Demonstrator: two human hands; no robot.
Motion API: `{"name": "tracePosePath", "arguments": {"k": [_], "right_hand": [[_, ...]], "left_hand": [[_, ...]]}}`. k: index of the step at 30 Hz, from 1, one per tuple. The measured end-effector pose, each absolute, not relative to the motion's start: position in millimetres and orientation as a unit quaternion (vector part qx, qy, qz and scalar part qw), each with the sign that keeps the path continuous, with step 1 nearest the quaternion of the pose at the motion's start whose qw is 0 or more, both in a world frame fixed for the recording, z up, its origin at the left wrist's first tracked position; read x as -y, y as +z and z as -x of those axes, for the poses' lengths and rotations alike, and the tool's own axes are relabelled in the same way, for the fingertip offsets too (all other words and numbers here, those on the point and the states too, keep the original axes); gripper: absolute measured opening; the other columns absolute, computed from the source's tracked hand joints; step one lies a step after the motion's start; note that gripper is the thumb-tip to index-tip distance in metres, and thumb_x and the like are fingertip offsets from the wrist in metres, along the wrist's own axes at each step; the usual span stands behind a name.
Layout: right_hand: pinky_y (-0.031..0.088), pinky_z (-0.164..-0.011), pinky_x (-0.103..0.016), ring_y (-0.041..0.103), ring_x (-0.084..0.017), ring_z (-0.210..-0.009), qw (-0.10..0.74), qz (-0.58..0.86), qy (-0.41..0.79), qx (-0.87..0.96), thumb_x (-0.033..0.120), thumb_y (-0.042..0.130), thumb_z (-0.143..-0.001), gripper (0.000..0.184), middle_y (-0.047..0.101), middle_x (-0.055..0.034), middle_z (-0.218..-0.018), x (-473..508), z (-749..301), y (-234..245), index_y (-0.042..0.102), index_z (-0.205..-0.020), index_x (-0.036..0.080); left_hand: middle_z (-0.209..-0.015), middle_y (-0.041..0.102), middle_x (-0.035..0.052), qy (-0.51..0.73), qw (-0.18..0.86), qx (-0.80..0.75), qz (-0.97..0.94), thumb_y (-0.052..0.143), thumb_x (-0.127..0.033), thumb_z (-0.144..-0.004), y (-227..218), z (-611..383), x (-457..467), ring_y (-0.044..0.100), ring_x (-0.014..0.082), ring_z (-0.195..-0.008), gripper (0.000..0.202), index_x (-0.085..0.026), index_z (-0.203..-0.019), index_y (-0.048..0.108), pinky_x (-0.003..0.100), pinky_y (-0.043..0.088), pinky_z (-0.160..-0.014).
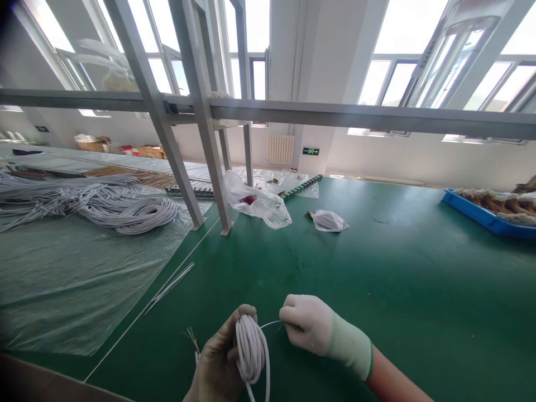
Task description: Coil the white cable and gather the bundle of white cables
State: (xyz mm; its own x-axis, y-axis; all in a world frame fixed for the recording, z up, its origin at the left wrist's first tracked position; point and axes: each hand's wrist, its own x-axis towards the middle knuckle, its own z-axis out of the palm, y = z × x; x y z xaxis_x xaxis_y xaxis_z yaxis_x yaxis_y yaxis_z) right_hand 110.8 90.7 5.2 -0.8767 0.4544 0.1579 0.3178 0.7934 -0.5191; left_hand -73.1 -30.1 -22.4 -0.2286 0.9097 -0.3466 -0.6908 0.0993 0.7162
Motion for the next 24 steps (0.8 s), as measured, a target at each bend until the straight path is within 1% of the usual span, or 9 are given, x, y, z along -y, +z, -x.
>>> {"name": "tracePosePath", "arguments": {"k": [3, 7, 10, 12, 13, 17, 20, 22, 24], "right_hand": [[0.045, -0.061, -0.029, 0.054, -0.018, -0.070, 0.132, 0.167, 0.204, 0.956, 0.017, 0.048, -0.095, 0.023, 0.064, -0.0044, -0.083, -87.2, -111.5, 13.2, 0.068, -0.084, 0.022], [0.046, -0.064, -0.030, 0.054, -0.018, -0.073, 0.123, 0.155, 0.159, 0.967, 0.022, 0.046, -0.102, 0.025, 0.067, -0.0066, -0.091, -87.6, -113.4, 12.1, 0.069, -0.092, 0.020], [0.046, -0.065, -0.030, 0.055, -0.018, -0.074, 0.122, 0.173, 0.155, 0.965, 0.023, 0.045, -0.103, 0.025, 0.068, -0.0081, -0.099, -86.9, -115.7, 7.2, 0.069, -0.099, 0.020], [0.048, -0.067, -0.031, 0.057, -0.018, -0.075, 0.136, 0.202, 0.192, 0.951, 0.022, 0.045, -0.103, 0.024, 0.068, -0.0074, -0.099, -83.1, -117.6, 8.8, 0.069, -0.101, 0.020], [0.049, -0.069, -0.031, 0.058, -0.018, -0.077, 0.149, 0.220, 0.224, 0.938, 0.022, 0.046, -0.103, 0.022, 0.068, -0.0067, -0.099, -80.3, -118.9, 11.8, 0.068, -0.102, 0.021], [0.055, -0.086, -0.035, 0.063, -0.020, -0.093, 0.191, 0.229, 0.369, 0.880, 0.023, 0.054, -0.100, 0.022, 0.066, -0.0069, -0.110, -69.1, -128.4, 32.9, 0.064, -0.119, 0.022], [0.054, -0.099, -0.039, 0.062, -0.024, -0.112, 0.181, 0.193, 0.472, 0.841, 0.032, 0.063, -0.096, 0.046, 0.061, -0.0105, -0.129, -65.7, -136.4, 46.3, 0.055, -0.140, 0.022], [0.050, -0.107, -0.043, 0.058, -0.029, -0.126, 0.139, 0.207, 0.511, 0.823, 0.039, 0.074, -0.089, 0.076, 0.053, -0.0128, -0.145, -64.5, -137.9, 50.6, 0.041, -0.155, 0.023], [0.047, -0.112, -0.048, 0.052, -0.035, -0.135, 0.091, 0.257, 0.493, 0.826, 0.044, 0.084, -0.079, 0.103, 0.042, -0.0152, -0.157, -62.3, -135.3, 51.3, 0.029, -0.163, 0.024]], "left_hand": [[-0.064, 0.046, -0.0046, 0.637, 0.651, -0.394, -0.124, 0.090, -0.062, -0.063, -16.9, 66.8, 31.0, 0.036, 0.0061, -0.054, 0.053, -0.018, -0.090, 0.078, 0.021, 0.033, -0.051], [-0.071, 0.058, -0.0012, 0.591, 0.691, -0.390, -0.147, 0.085, -0.052, -0.078, -11.1, 64.5, 33.6, 0.051, 0.0103, -0.063, 0.040, -0.017, -0.097, 0.077, 0.023, 0.043, -0.062], [-0.067, 0.058, -0.0029, 0.573, 0.714, -0.379, -0.133, 0.084, -0.048, -0.080, -9.3, 64.4, 33.5, 0.047, 0.0071, -0.056, 0.036, -0.016, -0.097, 0.077, 0.021, 0.041, -0.058], [-0.063, 0.056, -0.0046, 0.579, 0.715, -0.373, -0.118, 0.089, -0.045, -0.075, -11.3, 64.0, 31.7, 0.042, 0.0041, -0.050, 0.037, -0.015, -0.094, 0.077, 0.019, 0.035, -0.053], [-0.063, 0.058, -0.0040, 0.582, 0.712, -0.376, -0.114, 0.091, -0.044, -0.073, -13.0, 63.5, 30.7, 0.044, 0.0040, -0.051, 0.038, -0.015, -0.093, 0.077, 0.018, 0.035, -0.052], [-0.076, 0.070, 0.0004, 0.606, 0.682, -0.396, -0.102, 0.094, -0.041, -0.070, -17.8, 60.7, 29.0, 0.062, 0.0089, -0.068, 0.036, -0.017, -0.091, 0.078, 0.015, 0.040, -0.055], [-0.078, 0.072, 0.0011, 0.621, 0.663, -0.406, -0.093, 0.096, -0.041, -0.066, -15.1, 58.8, 30.0, 0.065, 0.0118, -0.073, 0.039, -0.017, -0.091, 0.078, 0.016, 0.044, -0.056], [-0.076, 0.071, 0.0013, 0.626, 0.648, -0.424, -0.095, 0.096, -0.042, -0.065, -12.0, 58.4, 30.5, 0.064, 0.0120, -0.068, 0.041, -0.017, -0.091, 0.078, 0.018, 0.047, -0.058], [-0.076, 0.072, 0.0014, 0.628, 0.635, -0.441, -0.092, 0.096, -0.043, -0.063, -10.1, 58.9, 30.3, 0.063, 0.0121, -0.065, 0.043, -0.017, -0.092, 0.079, 0.020, 0.050, -0.059]]}}
